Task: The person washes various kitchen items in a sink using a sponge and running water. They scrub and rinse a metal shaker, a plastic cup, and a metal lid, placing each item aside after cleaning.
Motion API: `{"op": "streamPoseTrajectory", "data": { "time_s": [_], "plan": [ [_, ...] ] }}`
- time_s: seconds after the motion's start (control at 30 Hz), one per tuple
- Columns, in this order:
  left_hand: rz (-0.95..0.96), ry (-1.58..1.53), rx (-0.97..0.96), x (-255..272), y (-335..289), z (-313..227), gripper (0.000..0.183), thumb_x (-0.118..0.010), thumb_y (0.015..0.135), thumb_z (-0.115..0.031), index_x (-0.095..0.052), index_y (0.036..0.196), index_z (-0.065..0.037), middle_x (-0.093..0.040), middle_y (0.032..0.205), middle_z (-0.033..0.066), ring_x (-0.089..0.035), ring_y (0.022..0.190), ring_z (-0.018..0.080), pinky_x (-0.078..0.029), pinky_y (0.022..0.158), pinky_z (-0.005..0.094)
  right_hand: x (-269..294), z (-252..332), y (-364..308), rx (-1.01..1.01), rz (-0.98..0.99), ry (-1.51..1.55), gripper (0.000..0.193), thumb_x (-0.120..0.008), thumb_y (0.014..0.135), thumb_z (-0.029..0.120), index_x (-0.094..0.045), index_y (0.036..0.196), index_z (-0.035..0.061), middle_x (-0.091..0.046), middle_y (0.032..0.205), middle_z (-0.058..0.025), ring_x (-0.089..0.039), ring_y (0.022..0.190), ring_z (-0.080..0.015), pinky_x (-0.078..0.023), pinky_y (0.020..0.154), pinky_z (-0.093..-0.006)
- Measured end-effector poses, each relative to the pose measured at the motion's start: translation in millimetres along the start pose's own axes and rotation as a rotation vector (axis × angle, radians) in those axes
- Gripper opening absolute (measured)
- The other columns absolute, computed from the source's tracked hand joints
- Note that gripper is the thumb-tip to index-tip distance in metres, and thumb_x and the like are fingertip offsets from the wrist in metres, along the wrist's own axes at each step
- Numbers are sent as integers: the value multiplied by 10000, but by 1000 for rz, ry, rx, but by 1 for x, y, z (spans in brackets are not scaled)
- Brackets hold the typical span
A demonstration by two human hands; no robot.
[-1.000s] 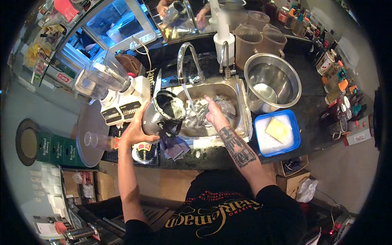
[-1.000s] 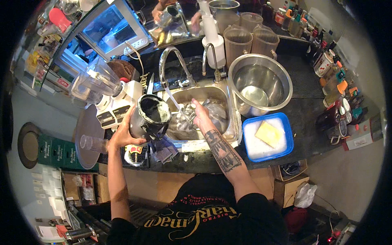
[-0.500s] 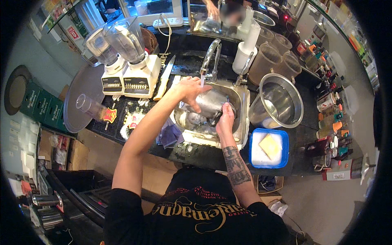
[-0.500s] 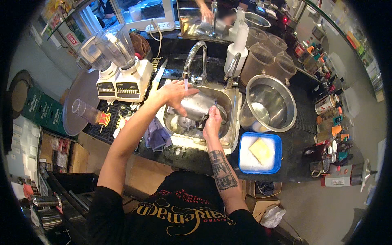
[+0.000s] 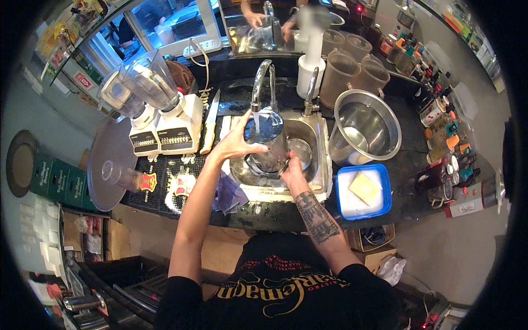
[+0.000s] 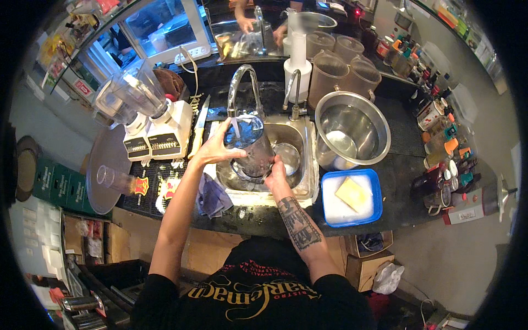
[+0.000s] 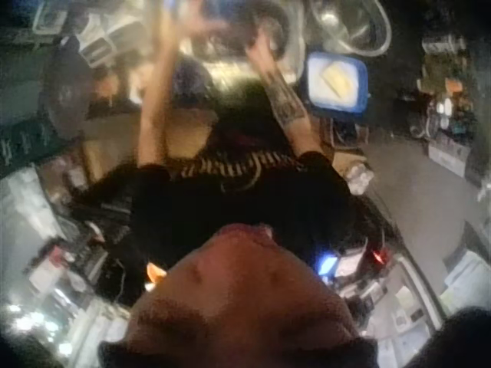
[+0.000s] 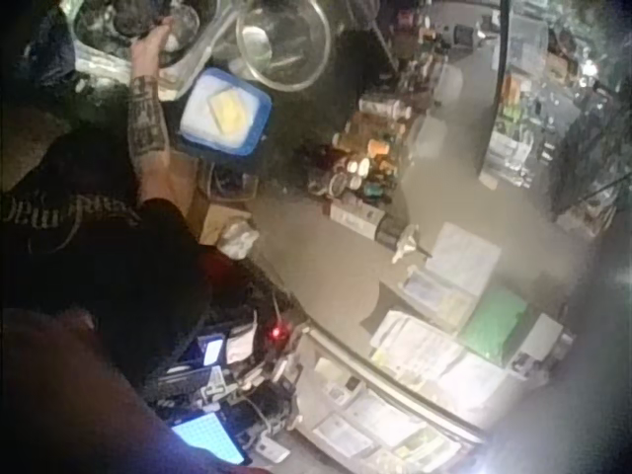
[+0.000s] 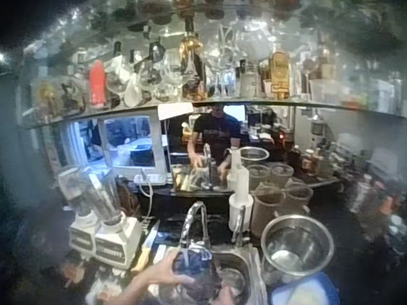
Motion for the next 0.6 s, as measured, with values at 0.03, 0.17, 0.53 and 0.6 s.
{"op": "streamPoseTrajectory", "data": {
  "time_s": [0.03,0.17,0.53,0.6],
  "plan": [
    [-23,-1,5,-1,0,-2,1235,-861,597,-527,-212,1484,36,-304,1497,247,-257,1422,331,-228,1161,381,-2,-3,2,-34,5,-14,483,-371,1026,412,-490,1289,25,-554,1292,-137,-537,1179,-297,-426,1023,-473],
    [-131,-98,-19,-6,6,-1,878,-723,814,-384,-293,1458,29,-379,1441,227,-348,1363,316,-266,1129,372,-1,-19,21,-100,95,-80,508,-329,1025,421,-479,1309,27,-553,1303,-130,-546,1182,-300,-436,1015,-483],
    [-491,-318,227,-34,4,39,490,-416,909,-35,-445,1398,-22,-514,1367,192,-480,1283,274,-343,1081,343,-10,0,9,39,-51,-485,578,-312,1011,499,-506,1307,42,-579,1262,-114,-564,1123,-281,-472,857,-452],
    [-453,-390,175,-43,8,35,487,-421,908,-38,-444,1394,-7,-517,1362,196,-488,1270,263,-346,1075,336,0,21,13,163,-166,-727,717,-319,991,586,-428,1378,-8,-556,1285,-153,-532,1154,-268,-444,884,-407]
  ]
}}
Point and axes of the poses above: each hand's wrist, its own y-axis towards the middle knuckle, its own x-axis out of the back of the hand, z = x × y, the point moved 3 cm from there along y, towards the middle knuckle
